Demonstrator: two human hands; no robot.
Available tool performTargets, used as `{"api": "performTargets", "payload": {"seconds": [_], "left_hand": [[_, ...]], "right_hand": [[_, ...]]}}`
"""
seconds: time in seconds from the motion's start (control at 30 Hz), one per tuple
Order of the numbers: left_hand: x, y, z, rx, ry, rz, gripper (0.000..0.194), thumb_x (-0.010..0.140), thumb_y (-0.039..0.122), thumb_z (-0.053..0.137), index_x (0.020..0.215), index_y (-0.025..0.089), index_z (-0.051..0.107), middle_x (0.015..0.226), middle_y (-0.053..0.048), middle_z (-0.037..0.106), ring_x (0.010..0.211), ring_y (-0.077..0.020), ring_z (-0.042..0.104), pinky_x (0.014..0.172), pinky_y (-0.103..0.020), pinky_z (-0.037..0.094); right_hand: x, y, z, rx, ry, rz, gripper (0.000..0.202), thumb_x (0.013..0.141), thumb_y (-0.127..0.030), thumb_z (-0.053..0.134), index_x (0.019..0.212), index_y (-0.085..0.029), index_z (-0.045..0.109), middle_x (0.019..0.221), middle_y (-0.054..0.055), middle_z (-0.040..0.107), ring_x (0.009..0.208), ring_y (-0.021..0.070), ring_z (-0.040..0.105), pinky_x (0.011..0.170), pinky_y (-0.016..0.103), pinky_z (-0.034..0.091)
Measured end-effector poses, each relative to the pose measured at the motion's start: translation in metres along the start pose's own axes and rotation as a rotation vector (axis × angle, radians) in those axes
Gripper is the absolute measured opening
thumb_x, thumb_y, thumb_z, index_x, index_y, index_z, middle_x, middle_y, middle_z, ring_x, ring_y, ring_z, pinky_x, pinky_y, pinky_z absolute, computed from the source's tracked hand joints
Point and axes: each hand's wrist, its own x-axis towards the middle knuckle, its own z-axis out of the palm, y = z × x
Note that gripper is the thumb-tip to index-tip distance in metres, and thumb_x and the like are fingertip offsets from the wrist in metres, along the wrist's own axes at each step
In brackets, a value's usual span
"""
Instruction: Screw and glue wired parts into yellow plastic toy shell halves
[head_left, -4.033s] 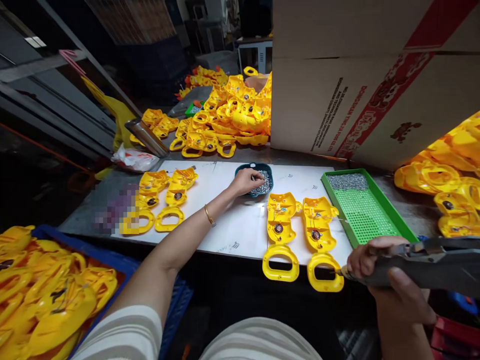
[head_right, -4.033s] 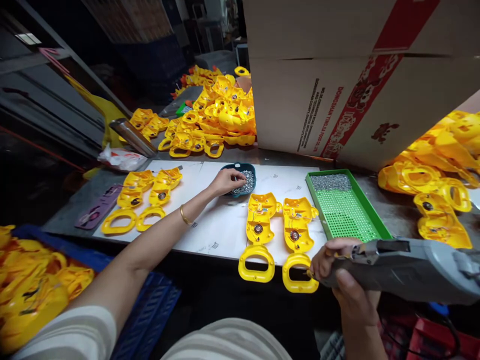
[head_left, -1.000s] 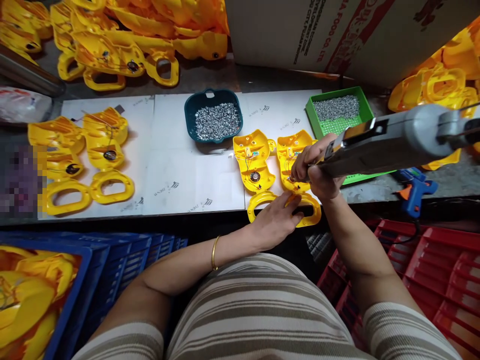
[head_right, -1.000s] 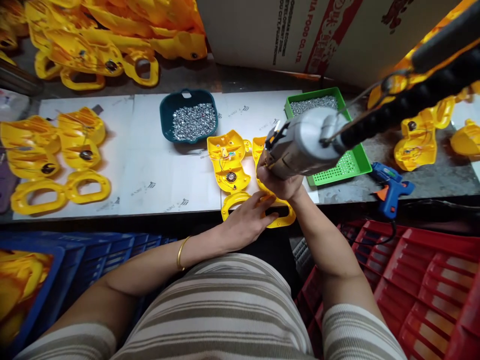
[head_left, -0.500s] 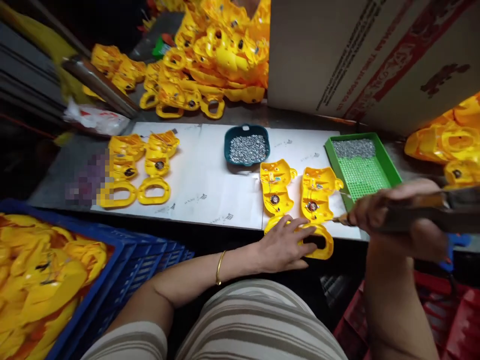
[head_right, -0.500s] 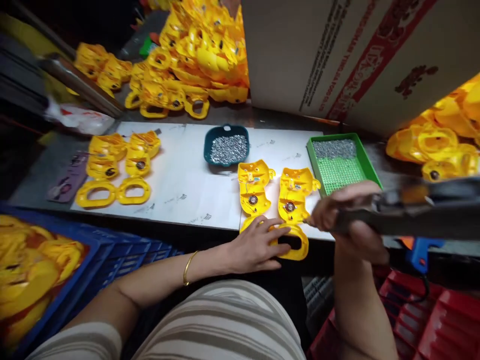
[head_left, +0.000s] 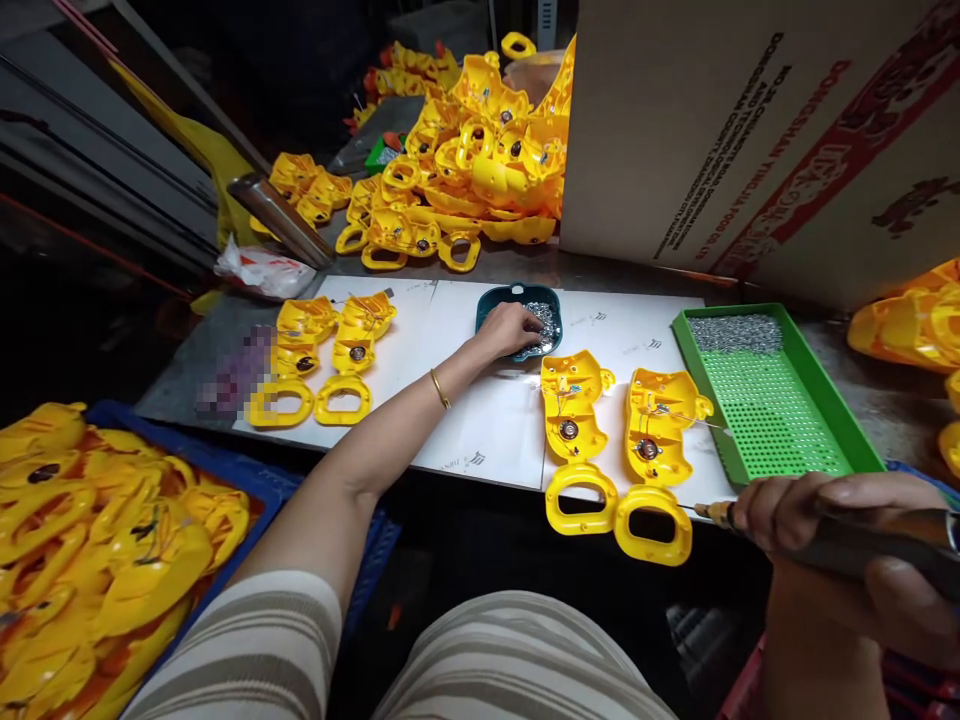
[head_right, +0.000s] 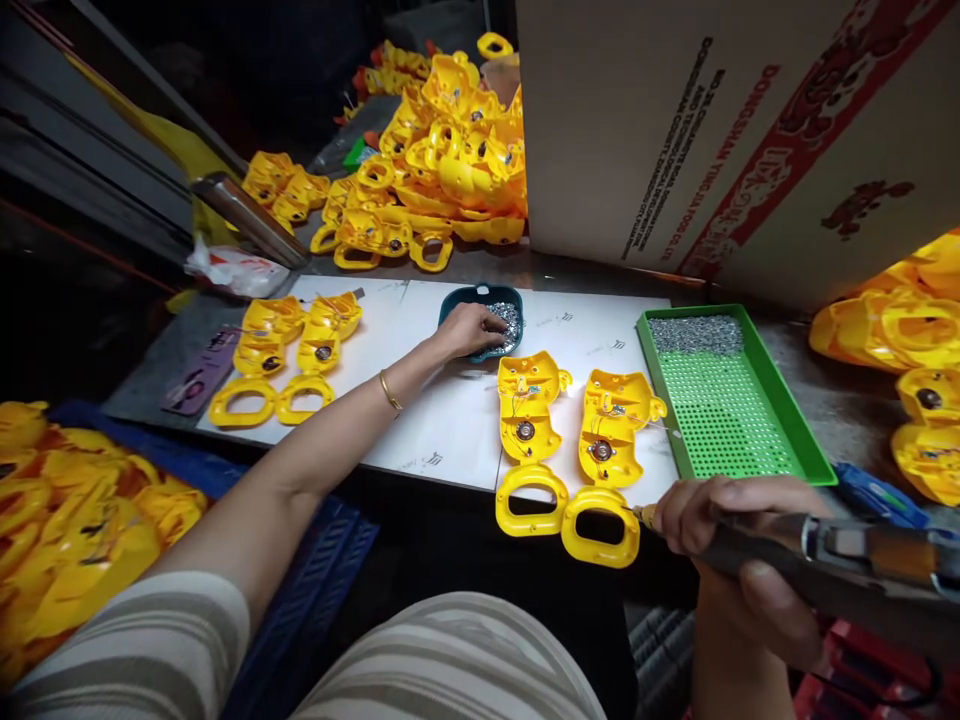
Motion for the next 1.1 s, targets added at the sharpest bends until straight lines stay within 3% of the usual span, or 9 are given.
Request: {"api": "performTargets", "payload": {"seconds": [0.13,0.3,0.37,0.47,0.57,0.7,0.87,1.1], "left_hand": [[-0.005,0.003,0.004,-0.054,0.039,-0.034,0.013,0.078,0.02,0.072,0.088,0.017,0.079,0.09,-0.008,0.077,0.082,-0.0209,0.068,0.072,-0.028,0.047],[-0.007,0.005,-0.008,-0.094,0.132,-0.021,0.013,0.082,0.023,0.07,0.088,0.016,0.079,0.091,-0.008,0.076,0.081,-0.0185,0.066,0.074,-0.028,0.047],[-0.018,0.012,-0.01,-0.12,0.247,0.019,0.011,0.084,0.023,0.07,0.087,0.017,0.079,0.089,-0.007,0.076,0.08,-0.0173,0.065,0.076,-0.029,0.048],[-0.055,0.034,-0.003,-0.303,0.402,0.151,0.011,0.085,0.027,0.07,0.087,0.019,0.078,0.083,-0.006,0.075,0.074,-0.0143,0.064,0.068,-0.027,0.05],[-0.103,0.063,0.019,-0.57,0.389,0.322,0.013,0.086,0.028,0.071,0.089,0.018,0.077,0.082,-0.005,0.074,0.07,-0.0117,0.065,0.061,-0.024,0.053],[-0.148,0.09,0.049,-0.662,0.407,0.415,0.012,0.086,0.025,0.071,0.091,0.017,0.077,0.081,-0.006,0.074,0.072,-0.0119,0.067,0.064,-0.022,0.056],[-0.157,0.096,0.059,-0.669,0.4,0.441,0.011,0.084,0.023,0.072,0.091,0.016,0.077,0.079,-0.006,0.074,0.07,-0.0114,0.066,0.065,-0.022,0.056],[-0.159,0.098,0.06,-0.621,0.358,0.46,0.014,0.086,0.027,0.07,0.091,0.016,0.077,0.078,-0.006,0.073,0.068,-0.0113,0.064,0.063,-0.022,0.055]], "right_hand": [[0.002,0.001,0.005,-0.022,-0.041,-0.096,0.027,0.075,-0.037,0.063,0.097,-0.021,0.067,0.052,-0.001,0.053,0.037,0.0167,0.048,0.034,0.034,0.042],[0.004,-0.002,0.012,-0.022,-0.077,-0.109,0.027,0.076,-0.036,0.062,0.098,-0.021,0.066,0.054,-0.001,0.054,0.037,0.016,0.049,0.033,0.033,0.042],[0.005,-0.003,0.016,-0.014,-0.078,-0.11,0.027,0.077,-0.035,0.062,0.099,-0.021,0.066,0.054,-0.001,0.054,0.038,0.016,0.049,0.033,0.033,0.042],[0.012,-0.002,0.031,0.036,-0.019,-0.142,0.025,0.076,-0.033,0.061,0.097,-0.019,0.067,0.054,-0.001,0.053,0.038,0.0154,0.048,0.034,0.032,0.041],[0.022,0.0,0.05,0.087,0.04,-0.169,0.022,0.077,-0.034,0.061,0.094,-0.021,0.067,0.053,-0.002,0.052,0.039,0.0153,0.048,0.036,0.032,0.042],[0.032,0.002,0.073,0.139,0.015,-0.203,0.018,0.081,-0.037,0.061,0.093,-0.025,0.065,0.051,-0.004,0.048,0.037,0.0139,0.044,0.035,0.029,0.042],[0.034,0.004,0.086,0.143,-0.04,-0.219,0.016,0.082,-0.039,0.061,0.091,-0.026,0.06,0.052,-0.005,0.047,0.035,0.013,0.044,0.035,0.027,0.039],[0.032,0.009,0.083,0.088,0.003,-0.213,0.018,0.081,-0.043,0.061,0.089,-0.027,0.057,0.05,-0.006,0.046,0.033,0.0117,0.039,0.033,0.026,0.037]]}}
